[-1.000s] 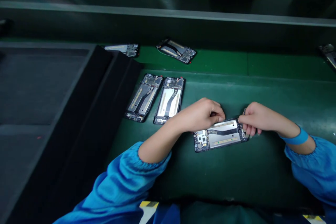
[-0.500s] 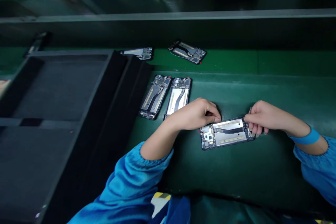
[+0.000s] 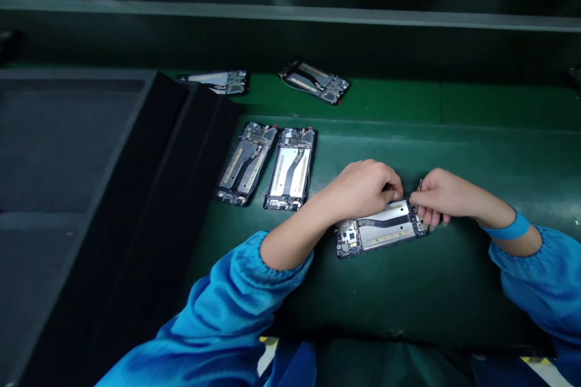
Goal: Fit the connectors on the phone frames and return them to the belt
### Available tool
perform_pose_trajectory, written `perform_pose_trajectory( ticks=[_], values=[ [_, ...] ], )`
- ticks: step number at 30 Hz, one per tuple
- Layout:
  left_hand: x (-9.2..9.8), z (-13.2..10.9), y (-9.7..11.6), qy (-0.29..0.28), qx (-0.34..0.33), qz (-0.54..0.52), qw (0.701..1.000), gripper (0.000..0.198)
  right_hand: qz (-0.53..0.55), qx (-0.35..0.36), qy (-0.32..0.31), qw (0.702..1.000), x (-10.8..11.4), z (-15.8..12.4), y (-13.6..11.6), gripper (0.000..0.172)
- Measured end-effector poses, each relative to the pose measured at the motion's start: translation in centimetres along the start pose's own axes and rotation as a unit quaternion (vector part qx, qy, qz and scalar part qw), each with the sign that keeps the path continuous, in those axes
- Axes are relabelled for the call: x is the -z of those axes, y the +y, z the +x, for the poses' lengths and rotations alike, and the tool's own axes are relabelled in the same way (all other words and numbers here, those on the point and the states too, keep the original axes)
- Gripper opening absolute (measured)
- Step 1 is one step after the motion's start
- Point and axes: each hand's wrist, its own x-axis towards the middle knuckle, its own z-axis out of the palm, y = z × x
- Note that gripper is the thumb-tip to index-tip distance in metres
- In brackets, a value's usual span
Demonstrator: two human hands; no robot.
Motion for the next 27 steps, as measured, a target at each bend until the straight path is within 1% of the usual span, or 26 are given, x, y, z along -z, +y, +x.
perform_pose_trajectory(
  ticks=[3,6,8,10,12,13,14,15,17,18,19,21,22,23,27],
  values=[
    [-0.5,0.1,0.6,0.019,0.012,0.023,0.999,0.027,0.001,-0.004,0.001,1.0,-0.1,-0.2,-0.2,0.04],
    [-1.1,-0.2,1.3,0.037,0.026,0.04,0.998,0.026,0.0,-0.016,0.009,1.0,-0.3,-0.3,-0.4,0.04],
    [-1.6,-0.9,1.8,0.051,0.049,0.054,0.996,0.021,0.003,-0.015,0.011,1.0,-0.3,-0.2,-0.3,0.038],
    [-2.1,-1.6,2.0,0.068,0.075,0.074,0.992,0.014,0.012,0.005,-0.001,1.0,-0.1,-0.1,0.2,0.037],
    [-2.4,-2.3,2.0,0.076,0.086,0.095,0.989,0.014,0.037,0.057,-0.009,0.998,0.5,-0.2,0.7,0.035],
    [-2.5,-2.5,2.0,0.076,0.084,0.102,0.988,0.014,0.055,0.101,0.001,0.993,0.8,-0.3,1.0,0.032],
    [-2.5,-2.6,1.9,0.077,0.078,0.105,0.988,0.013,0.072,0.151,0.025,0.986,1.2,-0.5,1.2,0.029],
    [-2.5,-2.7,1.9,0.079,0.074,0.097,0.989,0.012,0.082,0.201,0.066,0.974,1.6,-0.7,1.4,0.028],
    [-2.3,-2.7,1.8,0.092,0.076,0.029,0.992,0.014,0.077,0.276,0.162,0.944,1.9,-1.0,1.7,0.031],
    [-2.2,-2.7,1.9,0.105,0.082,-0.029,0.991,0.015,0.068,0.293,0.191,0.934,1.9,-1.1,1.8,0.03],
    [-2.1,-2.6,1.9,0.123,0.086,-0.093,0.984,0.016,0.06,0.297,0.198,0.932,1.7,-1.1,1.9,0.028],
    [-2.1,-2.6,2.1,0.168,0.086,-0.202,0.961,0.017,0.057,0.292,0.168,0.94,0.9,-1.0,1.9,0.022],
    [-2.1,-2.6,2.2,0.193,0.081,-0.236,0.949,0.017,0.058,0.29,0.154,0.943,0.4,-0.9,1.8,0.023],
    [-2.2,-2.6,2.3,0.215,0.075,-0.255,0.94,0.016,0.058,0.293,0.155,0.942,-0.1,-0.8,1.8,0.024],
    [-2.3,-2.6,2.8,0.268,0.055,-0.26,0.926,0.017,0.053,0.344,0.234,0.908,-1.7,-0.6,1.4,0.025]
  ],
)
